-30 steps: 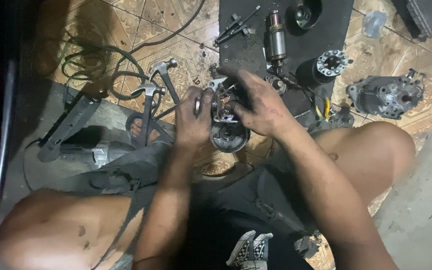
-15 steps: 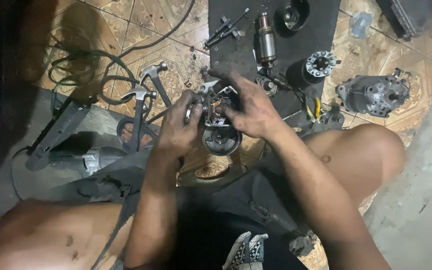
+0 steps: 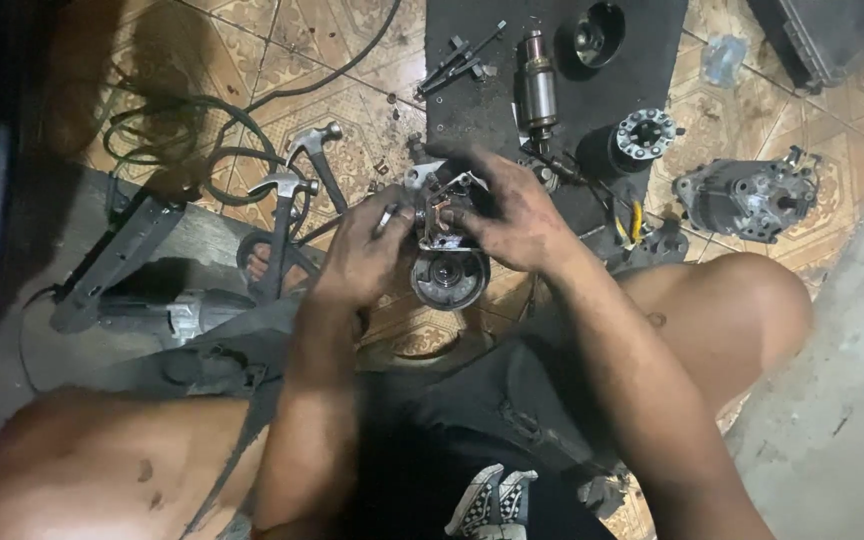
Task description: Assembling and repairing a mechanical motor by fitting gears and internal components into a housing while sitting on the floor.
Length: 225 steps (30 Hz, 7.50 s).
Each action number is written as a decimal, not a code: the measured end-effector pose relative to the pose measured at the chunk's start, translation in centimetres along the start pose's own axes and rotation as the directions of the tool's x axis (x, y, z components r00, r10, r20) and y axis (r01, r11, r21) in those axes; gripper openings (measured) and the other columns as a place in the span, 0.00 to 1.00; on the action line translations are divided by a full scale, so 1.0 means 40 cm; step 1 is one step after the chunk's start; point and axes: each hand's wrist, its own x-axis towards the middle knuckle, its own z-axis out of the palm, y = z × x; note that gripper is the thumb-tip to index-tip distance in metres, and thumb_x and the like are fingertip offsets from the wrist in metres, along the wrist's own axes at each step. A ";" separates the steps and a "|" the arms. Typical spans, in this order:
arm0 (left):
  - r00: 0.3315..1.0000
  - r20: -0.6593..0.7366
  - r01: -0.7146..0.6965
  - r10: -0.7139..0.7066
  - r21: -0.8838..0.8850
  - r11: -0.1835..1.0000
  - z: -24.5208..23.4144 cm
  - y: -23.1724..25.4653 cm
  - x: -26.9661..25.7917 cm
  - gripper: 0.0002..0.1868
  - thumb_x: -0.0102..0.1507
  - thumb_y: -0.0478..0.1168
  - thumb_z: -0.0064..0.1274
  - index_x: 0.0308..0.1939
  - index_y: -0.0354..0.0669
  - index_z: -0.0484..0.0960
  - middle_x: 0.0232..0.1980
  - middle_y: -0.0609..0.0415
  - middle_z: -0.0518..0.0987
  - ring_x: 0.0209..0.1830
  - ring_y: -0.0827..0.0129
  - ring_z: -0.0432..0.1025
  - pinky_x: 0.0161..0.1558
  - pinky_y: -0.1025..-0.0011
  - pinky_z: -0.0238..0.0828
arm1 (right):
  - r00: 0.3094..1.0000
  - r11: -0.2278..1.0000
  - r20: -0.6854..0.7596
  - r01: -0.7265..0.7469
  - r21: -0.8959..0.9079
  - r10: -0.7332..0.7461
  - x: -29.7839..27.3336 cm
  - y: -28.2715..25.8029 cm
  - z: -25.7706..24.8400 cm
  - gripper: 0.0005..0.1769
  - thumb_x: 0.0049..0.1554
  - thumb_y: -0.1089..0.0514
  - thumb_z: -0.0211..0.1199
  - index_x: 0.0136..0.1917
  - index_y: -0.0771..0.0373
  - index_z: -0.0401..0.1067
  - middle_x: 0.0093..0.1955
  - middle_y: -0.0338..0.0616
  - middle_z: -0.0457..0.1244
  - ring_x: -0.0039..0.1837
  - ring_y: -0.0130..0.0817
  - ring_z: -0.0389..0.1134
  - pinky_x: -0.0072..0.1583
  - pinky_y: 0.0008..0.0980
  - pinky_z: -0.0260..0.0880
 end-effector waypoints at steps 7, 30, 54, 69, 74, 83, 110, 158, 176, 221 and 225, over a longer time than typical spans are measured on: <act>0.994 -0.069 0.087 -0.088 -0.023 0.996 0.016 0.026 -0.002 0.15 0.70 0.45 0.46 0.50 0.37 0.80 0.43 0.27 0.79 0.49 0.34 0.75 0.51 0.46 0.68 | 0.999 0.999 0.015 0.038 -0.004 -0.038 0.007 0.017 -0.001 0.22 0.55 0.61 0.71 0.62 0.65 0.72 0.52 0.60 0.68 0.61 0.64 0.70 0.61 0.59 0.70; 0.996 -0.033 -0.049 0.078 0.527 0.848 0.036 -0.041 -0.032 0.29 0.62 0.36 0.52 0.68 0.50 0.67 0.69 0.39 0.72 0.39 0.33 0.79 0.40 0.39 0.78 | 0.999 0.998 0.017 -0.050 -0.041 0.051 0.009 0.036 0.001 0.33 0.51 0.60 0.73 0.69 0.61 0.69 0.57 0.58 0.69 0.66 0.62 0.68 0.67 0.62 0.65; 0.921 -0.100 0.374 -0.378 -0.053 0.926 0.026 0.073 -0.027 0.25 0.73 0.50 0.37 0.71 0.46 0.64 0.53 0.34 0.80 0.53 0.39 0.77 0.57 0.44 0.71 | 0.994 0.994 0.067 -0.076 -0.073 0.080 0.016 0.035 0.001 0.34 0.53 0.57 0.73 0.71 0.59 0.68 0.56 0.56 0.70 0.66 0.62 0.68 0.67 0.63 0.62; 0.958 -0.079 0.287 -0.277 0.326 0.901 0.058 -0.023 0.028 0.27 0.67 0.40 0.49 0.71 0.41 0.64 0.48 0.35 0.81 0.48 0.41 0.79 0.50 0.45 0.75 | 0.991 0.992 0.091 -0.086 -0.095 0.094 -0.006 0.022 -0.025 0.32 0.53 0.56 0.73 0.69 0.61 0.69 0.56 0.55 0.70 0.66 0.60 0.68 0.66 0.61 0.63; 0.968 -0.049 0.240 -0.245 0.450 0.860 0.075 -0.038 0.035 0.29 0.65 0.37 0.53 0.70 0.40 0.64 0.46 0.35 0.82 0.46 0.42 0.80 0.48 0.45 0.77 | 0.990 0.990 0.088 -0.102 -0.100 0.111 -0.006 0.026 -0.020 0.31 0.54 0.55 0.73 0.69 0.61 0.70 0.56 0.54 0.70 0.66 0.60 0.68 0.66 0.60 0.63; 0.960 0.042 0.207 -0.277 0.562 0.801 0.062 -0.005 0.021 0.35 0.60 0.31 0.55 0.71 0.36 0.61 0.48 0.30 0.82 0.48 0.36 0.79 0.46 0.40 0.77 | 0.989 0.984 0.095 -0.103 -0.149 0.118 0.020 0.021 0.000 0.32 0.52 0.56 0.74 0.68 0.60 0.70 0.56 0.50 0.71 0.66 0.56 0.68 0.67 0.58 0.64; 0.969 -0.143 0.200 -0.200 -0.014 0.980 0.025 0.225 -0.158 0.36 0.66 0.33 0.46 0.79 0.44 0.56 0.65 0.27 0.68 0.51 0.37 0.77 0.46 0.51 0.82 | 0.999 0.999 0.039 -0.015 -0.047 0.017 0.017 0.077 0.010 0.31 0.52 0.60 0.71 0.68 0.67 0.68 0.59 0.61 0.69 0.66 0.65 0.66 0.67 0.64 0.63; 0.983 0.044 0.157 -0.179 0.305 0.939 -0.009 0.076 -0.007 0.11 0.71 0.43 0.37 0.56 0.48 0.66 0.60 0.38 0.67 0.55 0.24 0.72 0.57 0.37 0.70 | 0.961 0.961 -0.004 -0.275 -0.032 0.275 0.006 0.041 0.011 0.34 0.51 0.48 0.71 0.68 0.59 0.70 0.63 0.50 0.69 0.70 0.50 0.66 0.71 0.54 0.65; 0.972 -0.195 0.147 -0.129 0.085 0.985 0.028 0.060 -0.007 0.14 0.72 0.49 0.42 0.47 0.43 0.75 0.51 0.39 0.75 0.57 0.31 0.73 0.58 0.42 0.69 | 0.995 0.995 0.052 -0.088 -0.046 0.091 0.022 0.050 0.002 0.28 0.50 0.51 0.72 0.63 0.59 0.73 0.57 0.54 0.71 0.65 0.58 0.69 0.66 0.59 0.66; 0.957 -0.201 0.224 -0.210 0.050 0.973 0.064 0.025 -0.001 0.22 0.72 0.43 0.30 0.57 0.35 0.77 0.45 0.40 0.82 0.39 0.56 0.77 0.45 0.56 0.76 | 0.999 0.966 0.013 0.038 -0.255 -0.036 0.031 0.184 0.071 0.33 0.50 0.43 0.66 0.67 0.52 0.69 0.72 0.44 0.65 0.74 0.47 0.63 0.72 0.73 0.45; 0.924 -0.224 0.341 -0.311 0.112 0.933 0.054 0.032 0.007 0.25 0.73 0.49 0.31 0.51 0.30 0.78 0.45 0.33 0.81 0.42 0.48 0.78 0.50 0.52 0.76 | 1.000 0.969 0.024 0.008 -0.249 -0.002 0.029 0.172 0.062 0.37 0.44 0.58 0.64 0.68 0.53 0.68 0.73 0.46 0.63 0.73 0.48 0.62 0.69 0.73 0.53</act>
